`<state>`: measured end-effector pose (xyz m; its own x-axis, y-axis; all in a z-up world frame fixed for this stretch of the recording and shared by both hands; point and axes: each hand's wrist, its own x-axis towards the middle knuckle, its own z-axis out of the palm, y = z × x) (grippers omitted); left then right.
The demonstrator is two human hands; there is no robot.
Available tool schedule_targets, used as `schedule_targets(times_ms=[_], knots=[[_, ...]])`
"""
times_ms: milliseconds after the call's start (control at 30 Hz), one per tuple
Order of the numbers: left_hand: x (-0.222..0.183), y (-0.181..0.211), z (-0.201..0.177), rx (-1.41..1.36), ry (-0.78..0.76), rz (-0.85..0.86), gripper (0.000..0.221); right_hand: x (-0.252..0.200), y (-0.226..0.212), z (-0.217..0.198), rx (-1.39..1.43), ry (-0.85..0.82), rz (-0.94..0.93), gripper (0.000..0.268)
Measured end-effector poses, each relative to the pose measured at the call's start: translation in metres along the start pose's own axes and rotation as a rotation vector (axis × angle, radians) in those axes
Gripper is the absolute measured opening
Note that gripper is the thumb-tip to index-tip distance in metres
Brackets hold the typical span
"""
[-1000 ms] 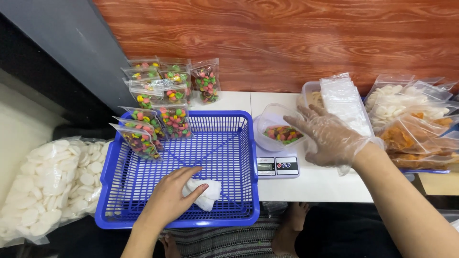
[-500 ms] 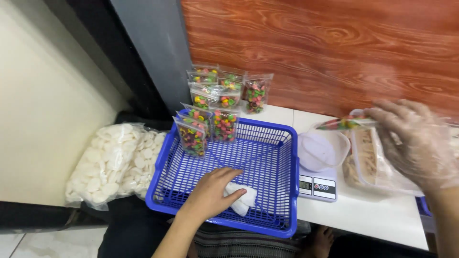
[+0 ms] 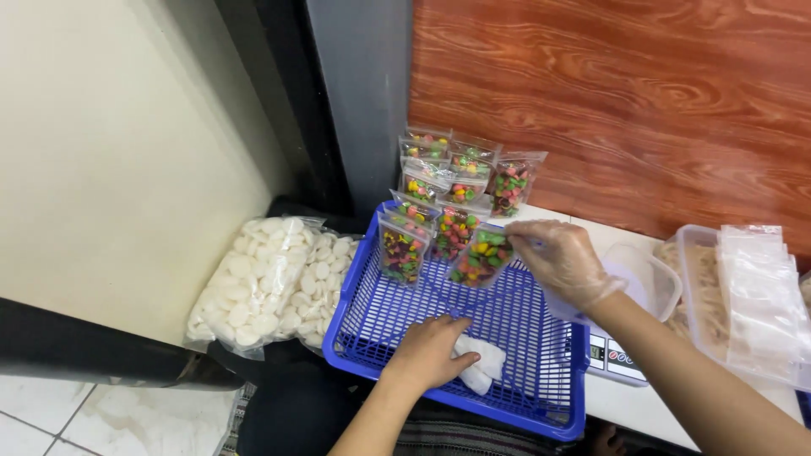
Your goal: Cleaning, inspecting, and weighing small plastic bags of snacks before placing them in a blue basket.
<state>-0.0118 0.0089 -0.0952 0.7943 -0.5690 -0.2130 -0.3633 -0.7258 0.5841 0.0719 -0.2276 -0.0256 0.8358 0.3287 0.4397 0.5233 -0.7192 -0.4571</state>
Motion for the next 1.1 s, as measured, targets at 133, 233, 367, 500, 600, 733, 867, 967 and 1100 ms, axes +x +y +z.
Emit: schedule_targets(times_ms=[133, 233, 367, 500, 600, 733, 867, 967, 1100], knots=[[0.002, -0.004, -0.002, 0.017, -0.056, -0.066, 0.066, 0.019, 0.008, 0.048, -0.048, 0.046, -0.003, 0.017], [0.002, -0.003, -0.002, 0.019, -0.053, -0.05, 0.067, 0.026, -0.002, 0.062, -0.096, 0.034, -0.082, 0.016], [0.004, -0.002, -0.002, 0.036, -0.073, -0.068, 0.067, 0.029, -0.01, 0.071, -0.071, 0.086, -0.073, 0.021], [0.004, -0.002, -0.001, 0.025, -0.079, -0.076, 0.067, 0.033, -0.011, 0.075, -0.086, 0.105, -0.098, 0.021], [0.002, 0.0, -0.002, 0.02, -0.081, -0.074, 0.067, 0.03, -0.006, 0.082, -0.153, 0.073, -0.1, 0.024], [0.001, 0.0, -0.002, 0.022, -0.066, -0.067, 0.066, 0.032, -0.016, 0.071, -0.062, 0.114, -0.118, 0.025], [0.001, 0.0, -0.002, 0.025, -0.077, -0.072, 0.066, 0.029, -0.016, 0.063, -0.099, 0.167, -0.158, 0.033], [-0.003, 0.003, -0.004, 0.029, -0.075, -0.07, 0.066, 0.03, -0.032, 0.045, -0.088, 0.173, -0.195, 0.032], [-0.009, 0.009, -0.01, 0.022, -0.095, -0.074, 0.069, 0.04, -0.022, 0.019, -0.132, 0.253, -0.227, 0.029]])
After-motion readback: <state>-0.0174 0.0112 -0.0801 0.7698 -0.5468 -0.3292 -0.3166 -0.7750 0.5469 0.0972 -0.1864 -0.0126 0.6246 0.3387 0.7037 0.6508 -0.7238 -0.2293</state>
